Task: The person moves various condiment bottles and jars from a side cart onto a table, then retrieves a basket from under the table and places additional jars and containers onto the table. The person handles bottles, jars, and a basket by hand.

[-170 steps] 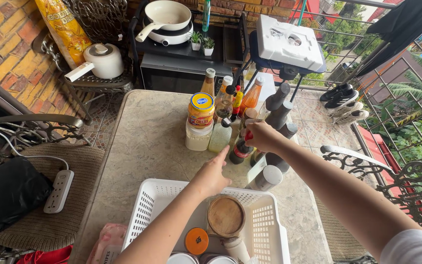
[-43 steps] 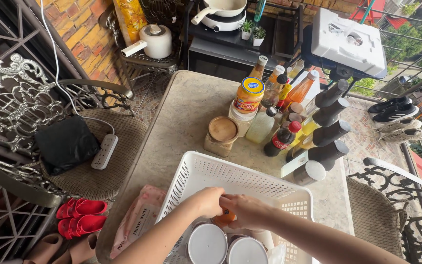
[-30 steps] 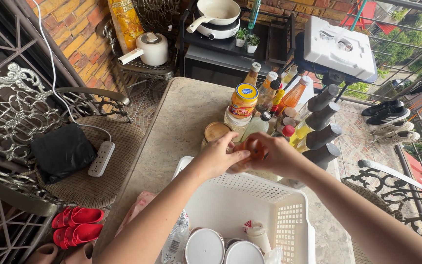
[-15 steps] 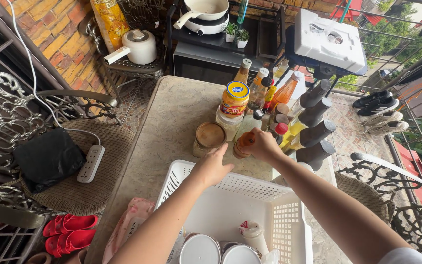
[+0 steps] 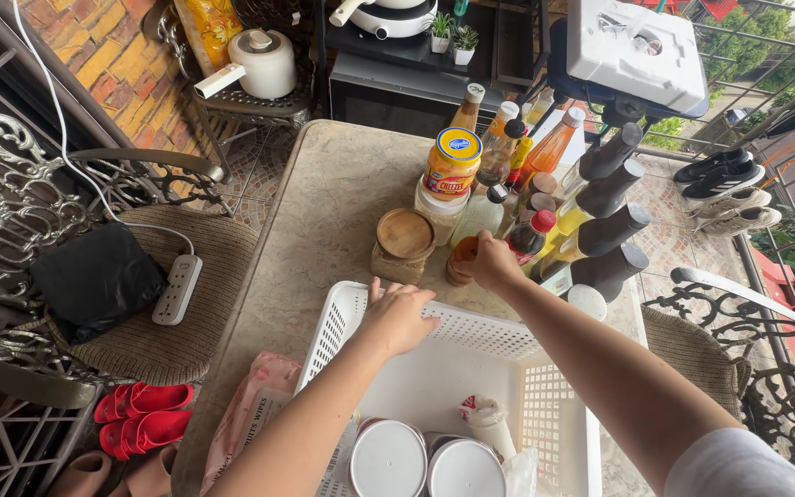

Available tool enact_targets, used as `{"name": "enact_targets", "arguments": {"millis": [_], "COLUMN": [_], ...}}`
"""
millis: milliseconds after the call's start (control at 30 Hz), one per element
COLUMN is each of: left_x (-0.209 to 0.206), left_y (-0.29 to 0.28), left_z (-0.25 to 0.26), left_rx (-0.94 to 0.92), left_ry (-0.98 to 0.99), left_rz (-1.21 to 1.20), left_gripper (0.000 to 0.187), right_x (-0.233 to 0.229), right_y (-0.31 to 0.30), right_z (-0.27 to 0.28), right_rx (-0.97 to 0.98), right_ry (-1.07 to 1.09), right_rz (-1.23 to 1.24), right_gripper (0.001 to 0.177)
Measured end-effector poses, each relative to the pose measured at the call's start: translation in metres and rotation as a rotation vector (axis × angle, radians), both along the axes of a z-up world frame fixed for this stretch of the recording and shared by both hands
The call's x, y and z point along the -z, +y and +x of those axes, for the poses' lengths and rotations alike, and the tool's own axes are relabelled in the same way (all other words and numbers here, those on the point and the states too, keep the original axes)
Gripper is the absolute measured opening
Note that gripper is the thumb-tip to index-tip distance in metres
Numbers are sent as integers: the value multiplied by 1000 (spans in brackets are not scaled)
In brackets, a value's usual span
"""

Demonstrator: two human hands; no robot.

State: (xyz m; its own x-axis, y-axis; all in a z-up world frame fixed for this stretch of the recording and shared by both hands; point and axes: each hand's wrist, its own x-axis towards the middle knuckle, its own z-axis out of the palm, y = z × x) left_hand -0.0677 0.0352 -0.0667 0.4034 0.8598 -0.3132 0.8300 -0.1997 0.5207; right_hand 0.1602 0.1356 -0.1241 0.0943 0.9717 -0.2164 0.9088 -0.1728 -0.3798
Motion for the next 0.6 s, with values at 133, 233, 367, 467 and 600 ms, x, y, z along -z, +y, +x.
{"name": "enact_targets", "arguments": {"millis": [133, 233, 367, 467, 600], "left_x": [-3, -4, -5, -3, -1], "left_y": [-8, -14, -20, -24, -32], "left_z": [-8, -18, -27, -28, -19], "left_rx": [-18, -30, -42, -39, -72], "left_ry": [31, 40, 107, 106, 60], "left_rz": [-7, 38, -3, 52, 132], "left_gripper": [48, 45, 43, 42, 52], "right_x": [-13, -36, -81, -105, -89], "right_y": [-3, -14, -48, -81, -139], "right_z": [-3, -11, -13, -5, 2], "right_rx": [3, -23, -160, -345, -523], "right_ry": [-6, -60, -121, -70, -61], "right_rz": [-33, 11, 119, 42, -592], "right_gripper": [79, 88, 90, 69, 48]}}
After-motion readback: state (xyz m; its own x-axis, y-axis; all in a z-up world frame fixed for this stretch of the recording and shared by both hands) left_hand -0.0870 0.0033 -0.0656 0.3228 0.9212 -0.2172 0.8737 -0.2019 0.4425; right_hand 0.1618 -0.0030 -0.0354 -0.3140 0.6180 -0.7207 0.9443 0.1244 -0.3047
